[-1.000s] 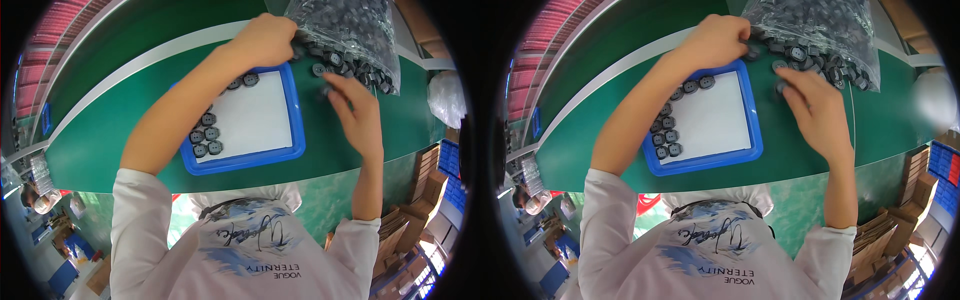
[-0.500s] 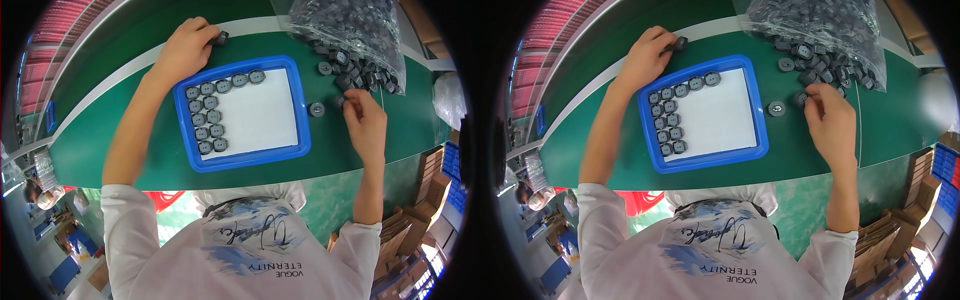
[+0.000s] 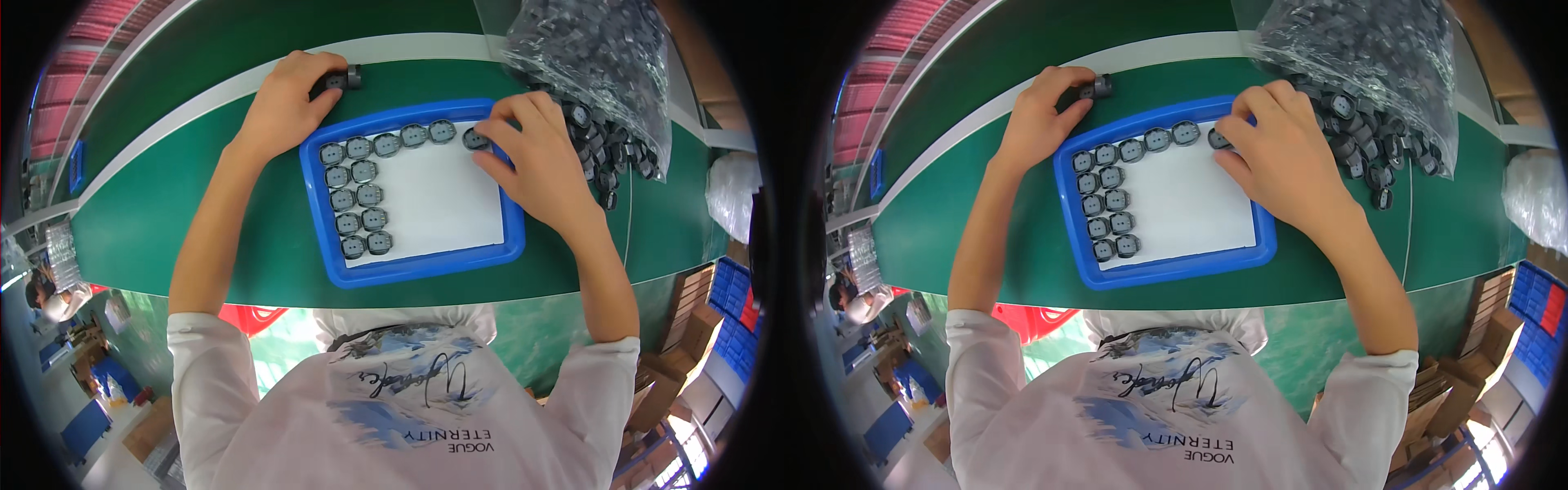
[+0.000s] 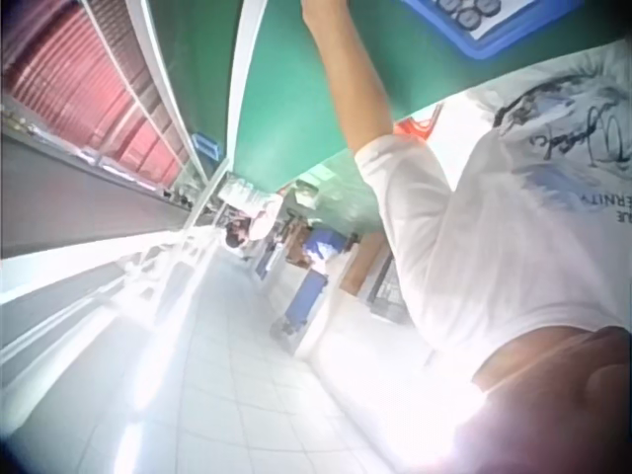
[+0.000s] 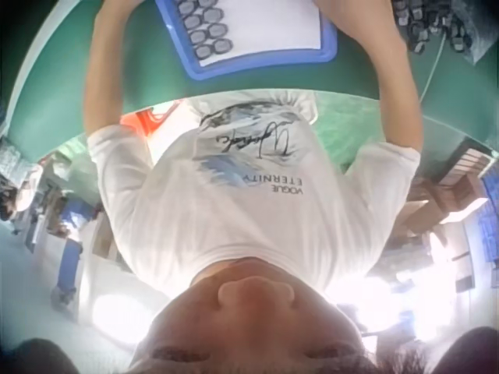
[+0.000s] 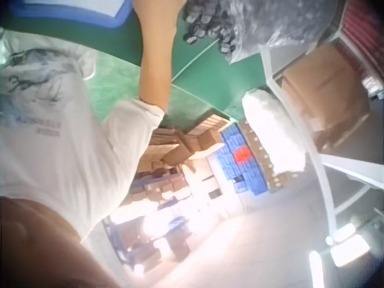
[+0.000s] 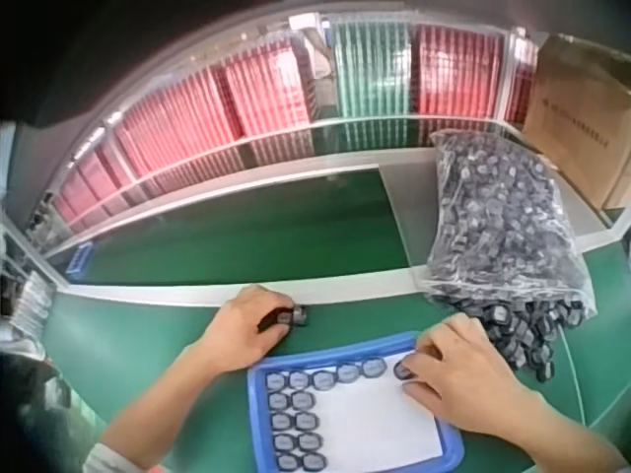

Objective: Placing small grey electronic components into a blue tray at an assembly station.

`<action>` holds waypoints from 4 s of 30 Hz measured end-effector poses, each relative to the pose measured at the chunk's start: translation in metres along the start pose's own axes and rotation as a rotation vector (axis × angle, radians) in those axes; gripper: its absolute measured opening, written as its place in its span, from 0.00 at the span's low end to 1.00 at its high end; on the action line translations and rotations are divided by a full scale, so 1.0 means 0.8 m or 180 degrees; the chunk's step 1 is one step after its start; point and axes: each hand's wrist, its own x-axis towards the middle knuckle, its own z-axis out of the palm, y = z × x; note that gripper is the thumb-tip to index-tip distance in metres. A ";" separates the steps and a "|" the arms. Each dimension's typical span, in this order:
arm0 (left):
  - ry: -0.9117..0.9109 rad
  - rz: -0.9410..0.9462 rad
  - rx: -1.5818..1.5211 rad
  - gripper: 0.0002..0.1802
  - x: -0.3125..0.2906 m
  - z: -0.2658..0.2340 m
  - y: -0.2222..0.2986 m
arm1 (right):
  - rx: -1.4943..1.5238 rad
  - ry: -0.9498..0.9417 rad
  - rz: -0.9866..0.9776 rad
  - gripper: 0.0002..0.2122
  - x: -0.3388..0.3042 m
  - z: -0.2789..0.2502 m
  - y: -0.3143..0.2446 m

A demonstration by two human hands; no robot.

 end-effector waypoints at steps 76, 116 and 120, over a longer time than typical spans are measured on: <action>-0.0526 0.1484 0.0905 0.12 0.097 0.156 0.218 | 0.1782 0.0744 0.1955 0.10 -0.143 -0.034 -0.025; -0.0380 0.0935 -0.1111 0.09 0.081 0.072 0.126 | 0.0221 0.0938 0.0913 0.08 -0.161 0.021 -0.008; 0.0158 0.0216 -0.1447 0.02 0.012 0.027 0.076 | 0.0113 0.1134 0.0772 0.08 -0.161 0.018 -0.006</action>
